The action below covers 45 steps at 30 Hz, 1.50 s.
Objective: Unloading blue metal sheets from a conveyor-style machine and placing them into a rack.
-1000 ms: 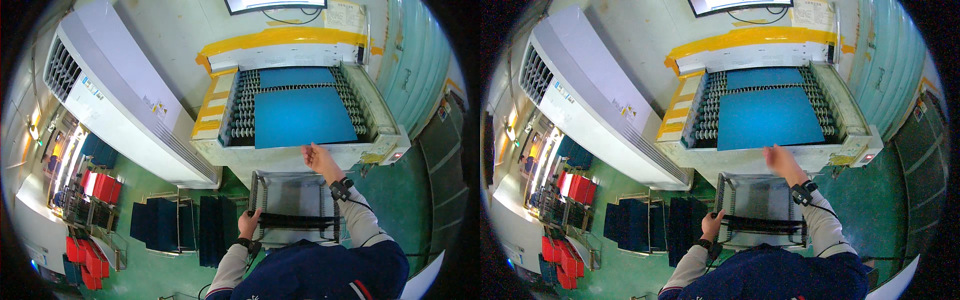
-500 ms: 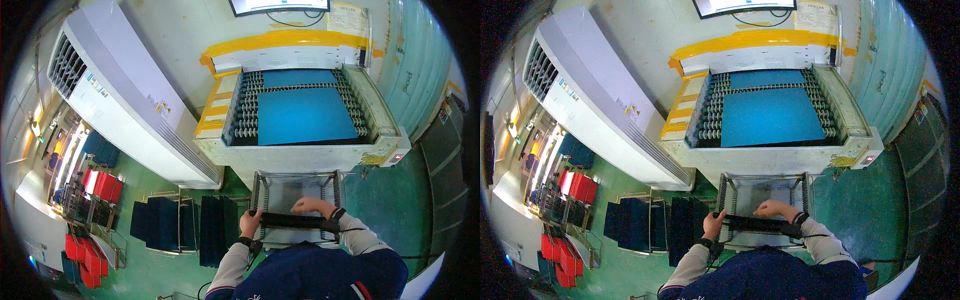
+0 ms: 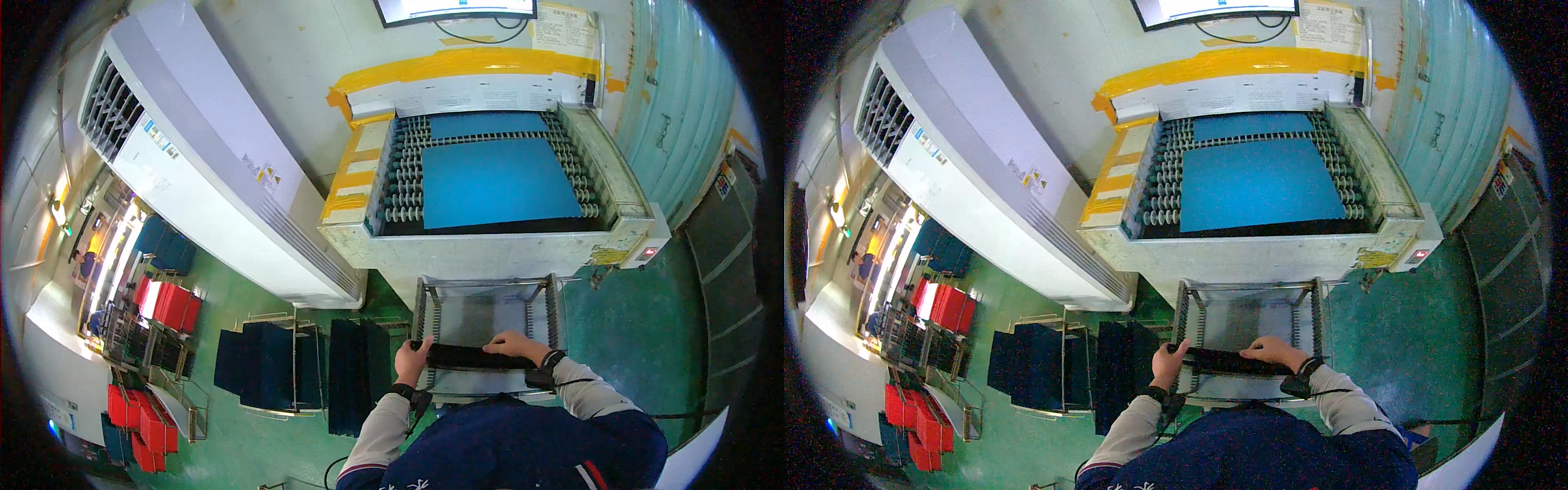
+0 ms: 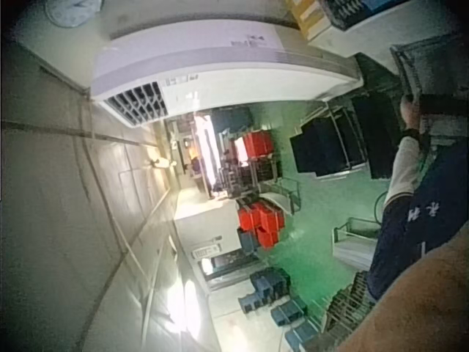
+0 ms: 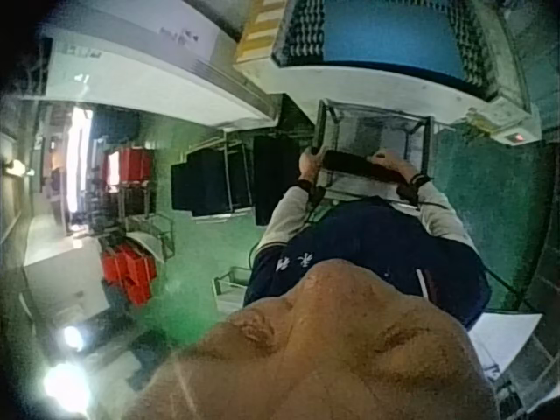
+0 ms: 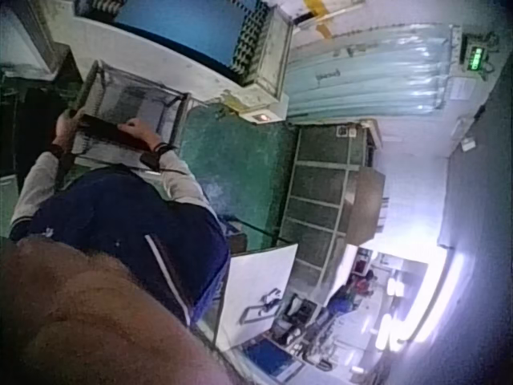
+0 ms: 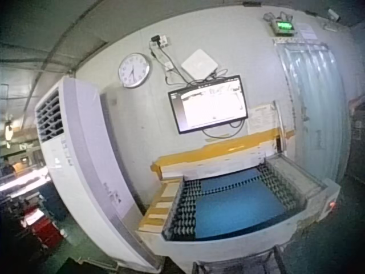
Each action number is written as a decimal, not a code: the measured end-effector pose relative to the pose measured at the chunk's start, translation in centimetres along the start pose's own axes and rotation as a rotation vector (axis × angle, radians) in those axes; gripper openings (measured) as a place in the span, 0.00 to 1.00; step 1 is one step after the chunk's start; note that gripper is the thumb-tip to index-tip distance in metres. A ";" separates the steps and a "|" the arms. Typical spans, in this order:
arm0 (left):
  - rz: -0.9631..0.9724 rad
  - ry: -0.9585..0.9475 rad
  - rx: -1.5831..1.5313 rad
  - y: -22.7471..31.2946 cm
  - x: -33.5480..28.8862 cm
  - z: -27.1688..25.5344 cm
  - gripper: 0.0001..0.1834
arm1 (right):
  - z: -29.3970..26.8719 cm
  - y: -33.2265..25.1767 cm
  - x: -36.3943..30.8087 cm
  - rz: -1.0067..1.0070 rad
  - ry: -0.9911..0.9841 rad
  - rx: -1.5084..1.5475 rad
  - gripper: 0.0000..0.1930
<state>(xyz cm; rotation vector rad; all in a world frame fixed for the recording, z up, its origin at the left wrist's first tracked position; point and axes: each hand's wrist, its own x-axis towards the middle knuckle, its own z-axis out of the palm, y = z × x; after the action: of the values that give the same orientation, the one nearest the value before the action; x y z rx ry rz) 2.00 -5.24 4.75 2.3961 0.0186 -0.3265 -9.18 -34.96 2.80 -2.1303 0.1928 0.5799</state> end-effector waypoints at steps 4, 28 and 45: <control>0.003 -0.016 -0.017 -0.2 0.1 0.0 0.42 | 0.1 0.8 1.1 0.116 0.048 0.106 0.31; 0.019 -0.030 -0.025 -0.6 0.3 0.2 0.42 | 0.4 -1.7 -0.4 -0.066 0.158 -0.235 0.36; 0.023 -0.067 -0.038 -0.9 0.3 0.6 0.43 | -0.6 -1.6 0.6 -0.007 0.122 -0.214 0.34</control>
<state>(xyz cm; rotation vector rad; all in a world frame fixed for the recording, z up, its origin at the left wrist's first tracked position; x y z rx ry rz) 2.06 -4.95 3.69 2.3449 -0.0330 -0.3919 -7.88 -34.43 3.99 -2.3755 0.1983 0.4839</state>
